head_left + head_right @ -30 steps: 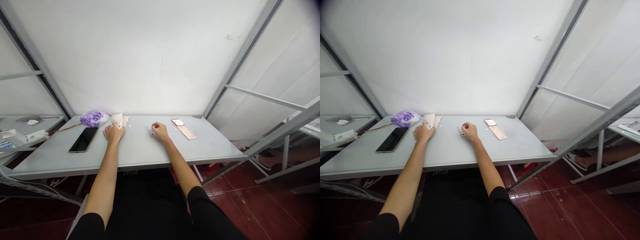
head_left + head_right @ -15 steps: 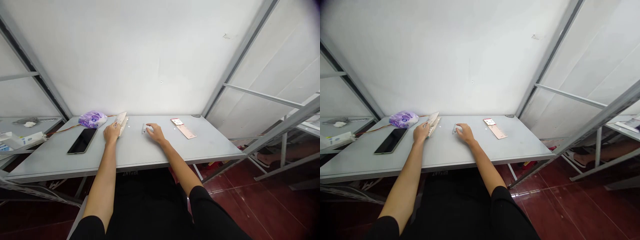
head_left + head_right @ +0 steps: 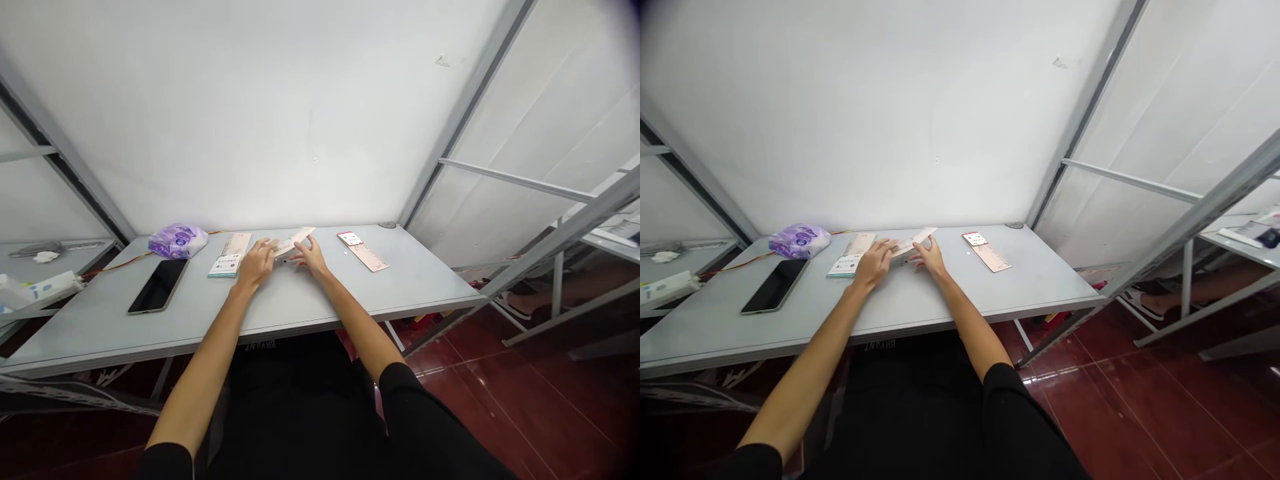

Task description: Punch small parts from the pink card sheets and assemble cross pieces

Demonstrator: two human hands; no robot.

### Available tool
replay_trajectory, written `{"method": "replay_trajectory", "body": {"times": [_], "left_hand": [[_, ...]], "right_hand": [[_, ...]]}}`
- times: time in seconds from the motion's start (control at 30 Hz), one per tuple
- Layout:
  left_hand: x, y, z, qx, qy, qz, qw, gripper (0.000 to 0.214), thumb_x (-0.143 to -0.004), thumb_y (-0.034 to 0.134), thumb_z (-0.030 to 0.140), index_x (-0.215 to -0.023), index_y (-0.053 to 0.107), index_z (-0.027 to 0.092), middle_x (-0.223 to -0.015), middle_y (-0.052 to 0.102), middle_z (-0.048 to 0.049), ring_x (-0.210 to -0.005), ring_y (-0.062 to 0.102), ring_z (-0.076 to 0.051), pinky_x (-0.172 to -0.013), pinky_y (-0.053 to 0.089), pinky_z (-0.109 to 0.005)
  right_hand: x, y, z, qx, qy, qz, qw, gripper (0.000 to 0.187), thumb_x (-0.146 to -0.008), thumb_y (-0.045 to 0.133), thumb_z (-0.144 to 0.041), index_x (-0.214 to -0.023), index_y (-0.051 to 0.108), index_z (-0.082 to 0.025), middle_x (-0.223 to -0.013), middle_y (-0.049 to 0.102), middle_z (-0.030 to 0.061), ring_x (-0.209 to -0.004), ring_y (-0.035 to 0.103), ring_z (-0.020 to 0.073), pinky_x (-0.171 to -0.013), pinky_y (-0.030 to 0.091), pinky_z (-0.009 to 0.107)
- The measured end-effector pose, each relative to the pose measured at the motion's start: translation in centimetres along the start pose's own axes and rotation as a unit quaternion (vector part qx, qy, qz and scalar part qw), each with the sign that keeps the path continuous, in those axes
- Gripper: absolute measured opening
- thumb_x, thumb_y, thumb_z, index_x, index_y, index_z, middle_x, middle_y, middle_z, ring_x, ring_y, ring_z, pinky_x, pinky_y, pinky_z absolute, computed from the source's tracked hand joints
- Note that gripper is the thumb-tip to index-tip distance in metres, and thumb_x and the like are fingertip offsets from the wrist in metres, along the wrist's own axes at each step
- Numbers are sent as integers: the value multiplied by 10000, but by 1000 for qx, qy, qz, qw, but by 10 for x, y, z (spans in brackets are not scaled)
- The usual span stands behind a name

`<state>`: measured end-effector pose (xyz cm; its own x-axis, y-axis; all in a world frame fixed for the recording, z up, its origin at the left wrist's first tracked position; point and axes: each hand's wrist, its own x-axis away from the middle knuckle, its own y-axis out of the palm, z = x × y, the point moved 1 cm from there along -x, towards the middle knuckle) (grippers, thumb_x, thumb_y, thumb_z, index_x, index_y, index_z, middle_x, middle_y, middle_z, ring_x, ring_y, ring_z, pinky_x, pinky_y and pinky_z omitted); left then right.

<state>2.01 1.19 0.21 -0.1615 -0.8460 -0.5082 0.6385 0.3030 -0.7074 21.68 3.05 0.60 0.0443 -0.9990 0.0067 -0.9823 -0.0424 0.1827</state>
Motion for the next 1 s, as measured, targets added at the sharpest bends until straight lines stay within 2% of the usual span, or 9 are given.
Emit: {"method": "replay_trajectory", "body": {"times": [0.07,0.17,0.23,0.33,0.4,0.5,0.7,0.9,1.0], "left_hand": [[2,6,6,-6,26,-42,999,472,-1001,419,307,-1425,627,289,-1486,549,-83,-1211,620,-281,-1074,487,-458],[3,11,8,1,65,-80,995,538,-980,453,301,-1512,531,305,-1512,510,-101,-1274,582,-300,-1091,469,-491],[2,14,6,29,82,-82,993,632,-949,521,326,-1574,434,287,-1542,473,-118,-1358,523,-309,-1135,436,-494],[1,17,2,71,66,-63,993,808,-874,646,401,-1601,350,213,-1594,395,-170,-1463,415,-332,-1185,396,-487],[1,19,0,80,49,-60,994,818,-856,671,434,-1576,372,189,-1605,378,-191,-1495,369,-345,-1204,375,-503],[2,19,0,81,43,-59,994,701,-874,642,435,-1509,455,205,-1586,420,-173,-1484,392,-336,-1205,373,-520],[3,14,6,88,77,-32,993,562,-888,611,417,-1391,561,171,-1523,493,-166,-1417,477,-321,-1182,411,-482],[0,4,4,65,49,37,996,491,-866,614,393,-1317,589,199,-1447,546,-139,-1365,518,-300,-1180,410,-463],[-2,-2,-1,53,22,65,996,453,-864,615,389,-1282,603,215,-1417,566,-118,-1348,528,-290,-1173,416,-437]], "right_hand": [[-3,-1,-1,-26,12,14,999,706,-854,682,-243,-1485,365,-233,-1063,726,60,-638,705,150,-441,490,216],[-7,-5,2,-22,30,49,998,683,-798,677,-202,-1425,409,-248,-944,721,14,-574,668,127,-404,450,188],[-9,-7,4,-12,42,70,997,678,-765,654,-166,-1398,423,-239,-869,710,-7,-533,637,116,-388,425,178],[-8,-8,4,0,45,75,996,658,-737,621,-129,-1361,438,-225,-781,692,-25,-502,606,117,-359,368,172],[-7,-7,3,6,37,65,997,623,-742,612,-131,-1337,448,-221,-769,691,-23,-498,597,121,-346,343,177],[-6,-7,4,20,25,65,997,562,-761,631,-161,-1296,470,-225,-810,703,-13,-509,600,120,-347,349,183],[-11,-10,14,64,-5,64,996,532,-733,742,-210,-1210,509,-223,-789,700,-21,-527,596,121,-363,386,184],[-12,-20,11,42,-19,130,990,515,-786,625,-169,-1280,498,-236,-862,701,-17,-551,655,129,-415,486,207],[-9,-26,4,37,-42,167,984,437,-799,579,-159,-1228,535,-230,-894,718,-3,-564,676,126,-450,526,214]]}}
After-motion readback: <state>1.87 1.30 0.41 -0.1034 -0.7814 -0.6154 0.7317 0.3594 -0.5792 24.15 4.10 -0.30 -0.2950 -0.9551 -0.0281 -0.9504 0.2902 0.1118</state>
